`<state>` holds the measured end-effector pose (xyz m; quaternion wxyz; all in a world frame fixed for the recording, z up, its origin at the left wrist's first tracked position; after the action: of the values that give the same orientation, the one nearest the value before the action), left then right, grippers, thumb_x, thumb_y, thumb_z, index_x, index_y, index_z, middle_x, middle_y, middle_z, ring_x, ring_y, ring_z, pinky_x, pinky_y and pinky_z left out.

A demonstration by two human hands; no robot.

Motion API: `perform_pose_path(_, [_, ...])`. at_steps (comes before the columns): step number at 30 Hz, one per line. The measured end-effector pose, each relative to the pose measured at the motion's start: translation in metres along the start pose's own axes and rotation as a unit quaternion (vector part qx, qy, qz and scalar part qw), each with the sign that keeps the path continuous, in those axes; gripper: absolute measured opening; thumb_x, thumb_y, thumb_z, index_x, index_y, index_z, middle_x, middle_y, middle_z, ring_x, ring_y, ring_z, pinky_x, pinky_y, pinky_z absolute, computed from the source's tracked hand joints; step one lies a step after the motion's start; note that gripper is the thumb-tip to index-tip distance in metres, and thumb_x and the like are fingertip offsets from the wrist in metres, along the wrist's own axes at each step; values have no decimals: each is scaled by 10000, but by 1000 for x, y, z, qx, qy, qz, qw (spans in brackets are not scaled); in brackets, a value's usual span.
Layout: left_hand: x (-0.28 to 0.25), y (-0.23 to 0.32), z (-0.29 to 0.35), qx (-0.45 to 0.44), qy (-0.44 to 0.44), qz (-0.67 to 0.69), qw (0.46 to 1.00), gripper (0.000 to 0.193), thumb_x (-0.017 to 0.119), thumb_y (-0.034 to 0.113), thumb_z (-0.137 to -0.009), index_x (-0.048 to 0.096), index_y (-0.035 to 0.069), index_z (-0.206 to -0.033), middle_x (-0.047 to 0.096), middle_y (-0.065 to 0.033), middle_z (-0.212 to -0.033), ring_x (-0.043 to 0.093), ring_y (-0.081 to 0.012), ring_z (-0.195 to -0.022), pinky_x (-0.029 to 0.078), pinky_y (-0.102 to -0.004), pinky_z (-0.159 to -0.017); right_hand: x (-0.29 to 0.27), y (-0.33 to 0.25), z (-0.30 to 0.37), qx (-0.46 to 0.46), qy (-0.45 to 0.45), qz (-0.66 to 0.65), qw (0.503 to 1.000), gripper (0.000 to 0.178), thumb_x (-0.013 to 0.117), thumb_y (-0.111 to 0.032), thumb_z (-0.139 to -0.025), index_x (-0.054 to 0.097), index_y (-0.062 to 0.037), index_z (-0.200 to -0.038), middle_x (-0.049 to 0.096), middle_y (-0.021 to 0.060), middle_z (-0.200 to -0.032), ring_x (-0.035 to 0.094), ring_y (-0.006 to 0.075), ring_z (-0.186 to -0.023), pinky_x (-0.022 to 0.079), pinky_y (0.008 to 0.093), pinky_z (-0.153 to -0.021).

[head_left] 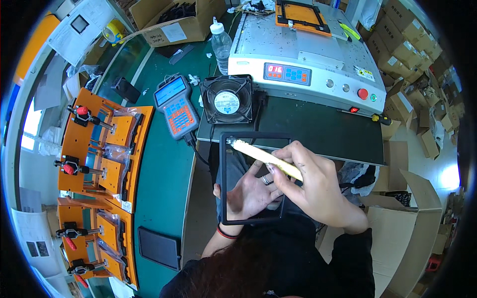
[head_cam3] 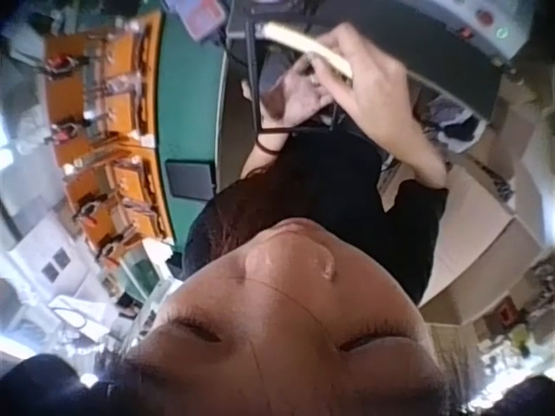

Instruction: Assembling and packaging electronic tablets into plastic sleeves and frames at a workbench.

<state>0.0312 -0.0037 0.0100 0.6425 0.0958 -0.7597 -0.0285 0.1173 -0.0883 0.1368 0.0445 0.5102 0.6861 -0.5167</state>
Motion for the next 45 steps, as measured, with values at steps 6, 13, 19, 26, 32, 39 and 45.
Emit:
perform_pose_path(6, [-6,1,1,0,-5,-3,1000,1121,735,605,-581,183,62,-1392,278,-245,-1377,275,-369,-1300,254,-475,-1060,9,4,4,-6,-18,23,1000,205,662,-77,-756,511,3,-870,583,123,-741,604,243,-593,492,321,-524])
perform_pose_path(13, [-2,1,0,20,8,35,999,1072,733,603,-586,239,67,-1372,309,-249,-1355,305,-374,-1281,247,-481,-1066,4,5,7,-9,-55,41,998,197,655,-92,-765,532,0,-888,588,121,-760,608,248,-625,492,326,-540])
perform_pose_path(19, [-8,9,1,10,-17,13,1000,1062,693,646,-605,232,105,-1395,199,-332,-1391,237,-453,-1299,186,-508,-1091,-30,18,1,166,-29,-116,979,141,634,-88,-794,597,-14,-907,643,96,-731,605,122,-628,449,253,-553])
perform_pose_path(26, [-1,28,3,83,107,-187,973,821,729,447,-665,272,111,-1259,300,-259,-1336,358,-364,-1236,272,-451,-1049,-119,152,-25,147,279,174,933,250,559,-160,-868,554,-21,-1076,576,100,-794,562,173,-724,430,274,-691])
perform_pose_path(32, [53,27,-8,253,199,-792,519,877,837,253,-559,245,16,-1161,278,-270,-1302,340,-359,-1193,274,-441,-1012,-140,215,-43,80,173,481,856,351,492,-272,-909,520,-65,-1191,523,163,-1104,490,297,-1012,372,409,-880])
perform_pose_path(39, [72,10,-10,309,142,-827,448,883,860,307,-510,296,19,-1127,248,-324,-1309,320,-440,-1181,314,-496,-940,-25,106,-8,-55,-142,-333,931,1039,653,-597,-693,119,-102,-1433,313,191,-1408,238,319,-1339,107,469,-1098])
perform_pose_path(45, [76,-14,-11,283,104,-836,458,865,864,334,-518,310,35,-1110,244,-338,-1307,339,-452,-1170,321,-518,-918,29,76,-5,-47,-125,-645,753,1382,797,-622,-460,-30,-115,-1445,291,253,-1397,276,371,-1312,144,481,-1089])
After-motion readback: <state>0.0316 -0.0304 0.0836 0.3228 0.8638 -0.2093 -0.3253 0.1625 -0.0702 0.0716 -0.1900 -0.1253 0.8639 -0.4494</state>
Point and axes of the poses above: each hand's wrist, its own z-axis away from the middle knuckle, its own x-axis out of the palm, y = z × x, the point moved 3 cm from there along -z, towards the middle knuckle
